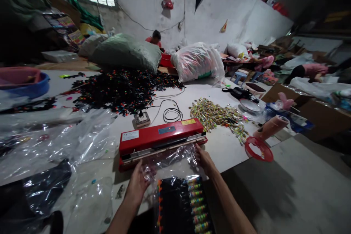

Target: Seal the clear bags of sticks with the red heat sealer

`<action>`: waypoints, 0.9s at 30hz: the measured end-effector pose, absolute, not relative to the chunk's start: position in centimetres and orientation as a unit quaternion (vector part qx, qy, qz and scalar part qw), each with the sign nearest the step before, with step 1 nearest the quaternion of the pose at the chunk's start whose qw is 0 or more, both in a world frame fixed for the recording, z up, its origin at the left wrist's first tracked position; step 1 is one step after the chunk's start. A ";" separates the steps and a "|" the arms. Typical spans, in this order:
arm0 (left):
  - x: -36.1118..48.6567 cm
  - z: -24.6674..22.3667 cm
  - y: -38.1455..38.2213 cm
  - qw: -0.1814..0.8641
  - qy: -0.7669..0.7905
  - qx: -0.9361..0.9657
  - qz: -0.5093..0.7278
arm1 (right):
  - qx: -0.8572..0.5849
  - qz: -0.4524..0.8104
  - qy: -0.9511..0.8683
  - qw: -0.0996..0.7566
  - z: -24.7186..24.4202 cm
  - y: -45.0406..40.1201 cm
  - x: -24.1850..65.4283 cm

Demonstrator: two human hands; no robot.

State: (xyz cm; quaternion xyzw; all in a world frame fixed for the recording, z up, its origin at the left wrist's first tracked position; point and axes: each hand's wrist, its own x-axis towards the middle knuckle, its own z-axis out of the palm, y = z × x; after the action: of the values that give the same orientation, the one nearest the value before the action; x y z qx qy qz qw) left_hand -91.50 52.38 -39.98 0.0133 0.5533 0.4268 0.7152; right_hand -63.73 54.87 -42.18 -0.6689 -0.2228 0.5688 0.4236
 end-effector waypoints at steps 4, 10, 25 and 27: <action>-92.2 -41.4 49.5 0.679 0.590 0.122 0.420 | -0.630 0.608 -0.251 0.413 -41.5 51.5 -63.0; -90.5 -40.2 52.0 0.603 0.596 0.159 0.506 | -0.695 0.478 -0.293 0.450 -41.4 53.8 -65.4; -96.2 -34.2 59.2 0.240 0.649 0.691 0.209 | -0.764 0.204 -0.612 -0.020 -32.4 64.1 -63.0; -96.4 -34.0 62.3 0.289 0.599 0.727 0.169 | -0.758 0.221 -0.613 -0.027 -32.7 65.7 -63.7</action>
State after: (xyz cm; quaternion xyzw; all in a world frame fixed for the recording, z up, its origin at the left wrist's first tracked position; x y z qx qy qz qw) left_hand -96.44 62.31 -33.98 0.7273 0.5992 0.1685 0.2891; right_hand -63.68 65.69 -32.72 -0.7582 -0.6128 0.2211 -0.0269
